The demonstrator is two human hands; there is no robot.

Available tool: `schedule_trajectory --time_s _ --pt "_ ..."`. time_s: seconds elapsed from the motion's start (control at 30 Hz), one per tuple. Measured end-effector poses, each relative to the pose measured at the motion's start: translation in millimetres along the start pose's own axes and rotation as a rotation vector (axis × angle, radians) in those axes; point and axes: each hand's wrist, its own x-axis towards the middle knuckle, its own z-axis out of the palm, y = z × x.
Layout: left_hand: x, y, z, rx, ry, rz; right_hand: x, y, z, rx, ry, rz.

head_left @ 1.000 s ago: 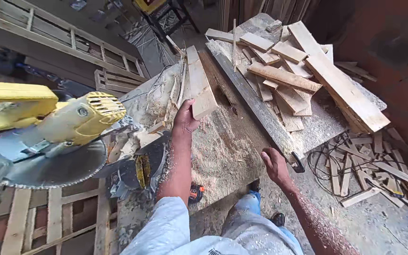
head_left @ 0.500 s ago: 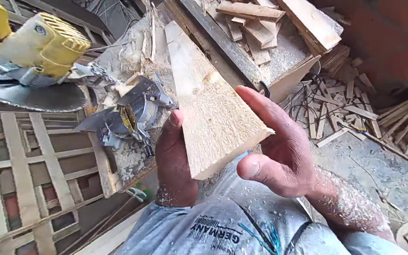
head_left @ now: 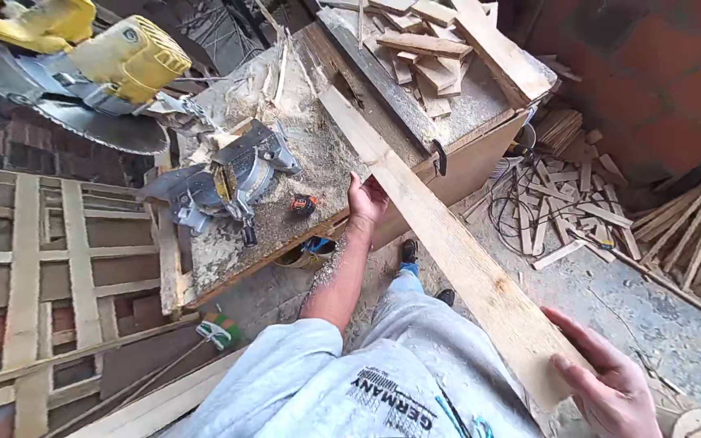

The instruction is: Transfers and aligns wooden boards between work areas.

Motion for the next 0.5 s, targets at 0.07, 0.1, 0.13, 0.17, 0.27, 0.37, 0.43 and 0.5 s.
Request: schedule_trajectory --time_s 0.07,0.1,0.13,0.17,0.27,0.37,0.43,0.5 --pt "-7 -3 11 0.003 -0.005 -0.023 -21 1 -14 -0.059 0.099 0.054" --pt "-15 -3 18 -0.003 -0.009 -0.026 -26 -5 -17 -0.082 0.112 0.054" --pt "-22 -1 26 -0.013 -0.023 -0.015 -28 -15 -19 -0.113 0.096 0.033" --pt "-27 4 33 -0.029 -0.042 0.011 -27 -28 -21 -0.155 0.072 -0.009" --pt "-37 35 55 -0.051 -0.169 0.143 -13 -78 -16 -0.197 0.036 -0.193" --pt "-38 88 92 -0.103 -0.310 0.254 14 -127 8 -0.139 -0.001 -0.348" --pt "-46 114 124 -0.112 -0.276 0.335 32 -152 33 -0.078 -0.021 -0.442" --pt "-55 134 148 -0.100 -0.255 0.385 45 -170 54 -0.002 -0.038 -0.538"
